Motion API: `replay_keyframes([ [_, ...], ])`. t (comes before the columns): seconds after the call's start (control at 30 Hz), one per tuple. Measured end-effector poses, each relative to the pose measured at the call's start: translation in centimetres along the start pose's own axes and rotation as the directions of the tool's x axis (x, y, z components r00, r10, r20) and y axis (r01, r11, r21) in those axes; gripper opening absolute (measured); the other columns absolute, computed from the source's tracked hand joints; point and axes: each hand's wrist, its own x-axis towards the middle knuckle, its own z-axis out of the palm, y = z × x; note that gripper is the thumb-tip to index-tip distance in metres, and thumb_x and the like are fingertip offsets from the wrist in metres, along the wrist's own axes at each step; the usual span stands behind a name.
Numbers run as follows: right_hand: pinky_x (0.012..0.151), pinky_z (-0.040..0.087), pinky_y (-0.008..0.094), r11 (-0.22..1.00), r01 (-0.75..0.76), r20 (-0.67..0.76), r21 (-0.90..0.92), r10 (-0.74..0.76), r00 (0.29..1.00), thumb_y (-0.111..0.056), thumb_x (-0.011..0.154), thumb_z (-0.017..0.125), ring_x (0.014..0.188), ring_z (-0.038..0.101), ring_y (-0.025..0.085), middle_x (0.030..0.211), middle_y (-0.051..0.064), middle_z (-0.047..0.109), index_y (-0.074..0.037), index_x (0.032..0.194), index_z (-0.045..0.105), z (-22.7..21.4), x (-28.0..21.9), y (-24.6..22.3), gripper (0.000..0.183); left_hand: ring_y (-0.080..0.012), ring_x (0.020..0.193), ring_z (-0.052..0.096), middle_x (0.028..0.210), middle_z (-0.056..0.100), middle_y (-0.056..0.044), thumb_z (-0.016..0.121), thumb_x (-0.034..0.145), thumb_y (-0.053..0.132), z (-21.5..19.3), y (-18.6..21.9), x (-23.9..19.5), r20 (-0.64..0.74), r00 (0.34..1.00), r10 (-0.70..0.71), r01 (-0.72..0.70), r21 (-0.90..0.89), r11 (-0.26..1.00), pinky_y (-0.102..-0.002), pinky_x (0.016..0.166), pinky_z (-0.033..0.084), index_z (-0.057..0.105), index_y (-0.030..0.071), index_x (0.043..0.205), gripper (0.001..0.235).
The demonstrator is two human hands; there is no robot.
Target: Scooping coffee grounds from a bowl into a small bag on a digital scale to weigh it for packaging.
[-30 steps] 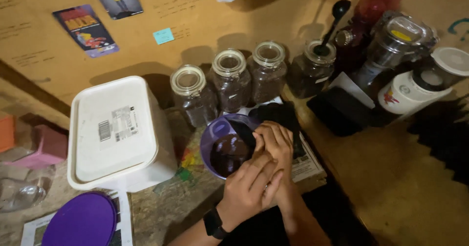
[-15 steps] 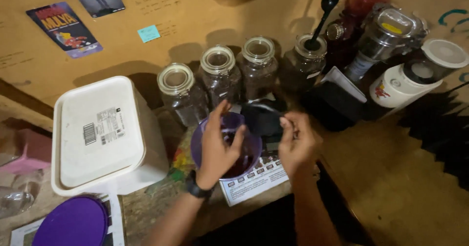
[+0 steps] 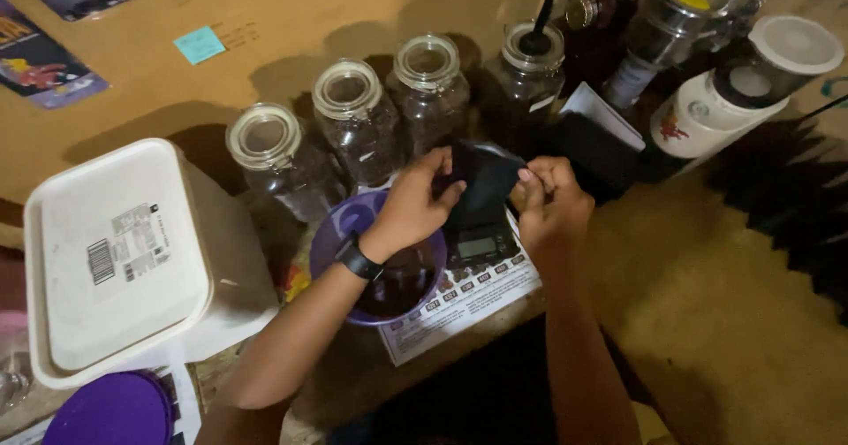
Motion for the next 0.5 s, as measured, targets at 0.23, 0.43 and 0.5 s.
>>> replay_keyframes([
  [0.23, 0.075, 0.058, 0.037, 0.988, -0.133, -0.014, 0.082, 0.135, 0.991, -0.018, 0.101, 0.069, 0.082, 0.076, 0.025, 0.084, 0.006, 0.077, -0.015, 0.099, 0.068, 1.0, 0.9, 0.0, 0.004, -0.0396, 0.090, 0.070, 0.088, 0.067, -0.013, 0.072, 0.092, 0.013, 0.9, -0.9, 0.4, -0.016, 1.000, -0.012, 0.011, -0.054, 0.999, -0.047, 0.080, 0.056, 0.065, 0.005, 0.110, 0.021],
  [0.43, 0.077, 0.057, 0.034, 0.971, -0.237, 0.152, -0.008, 0.236, 0.960, -0.031, 0.095, 0.074, 0.092, 0.075, 0.020, 0.096, -0.002, 0.077, -0.023, 0.105, 0.069, 4.1, 0.5, 4.7, 0.014, -0.0473, 0.095, 0.070, 0.096, 0.069, -0.023, 0.073, 0.089, 0.017, 0.3, 0.2, 0.8, 0.068, 0.983, -0.170, 0.176, -0.079, 0.981, -0.052, 0.077, 0.057, 0.059, 0.002, 0.126, 0.043],
  [0.5, 0.080, 0.058, 0.041, 0.967, -0.245, 0.197, 0.069, 0.227, 0.954, -0.022, 0.092, 0.079, 0.096, 0.076, 0.029, 0.101, 0.009, 0.078, -0.015, 0.109, 0.070, 4.8, 0.5, 5.4, 0.021, -0.0525, 0.102, 0.069, 0.105, 0.070, -0.029, 0.073, 0.088, 0.016, 0.0, 0.9, 1.0, 0.115, 0.964, -0.240, 0.251, -0.095, 0.963, -0.056, 0.082, 0.059, 0.054, 0.001, 0.135, 0.053],
])
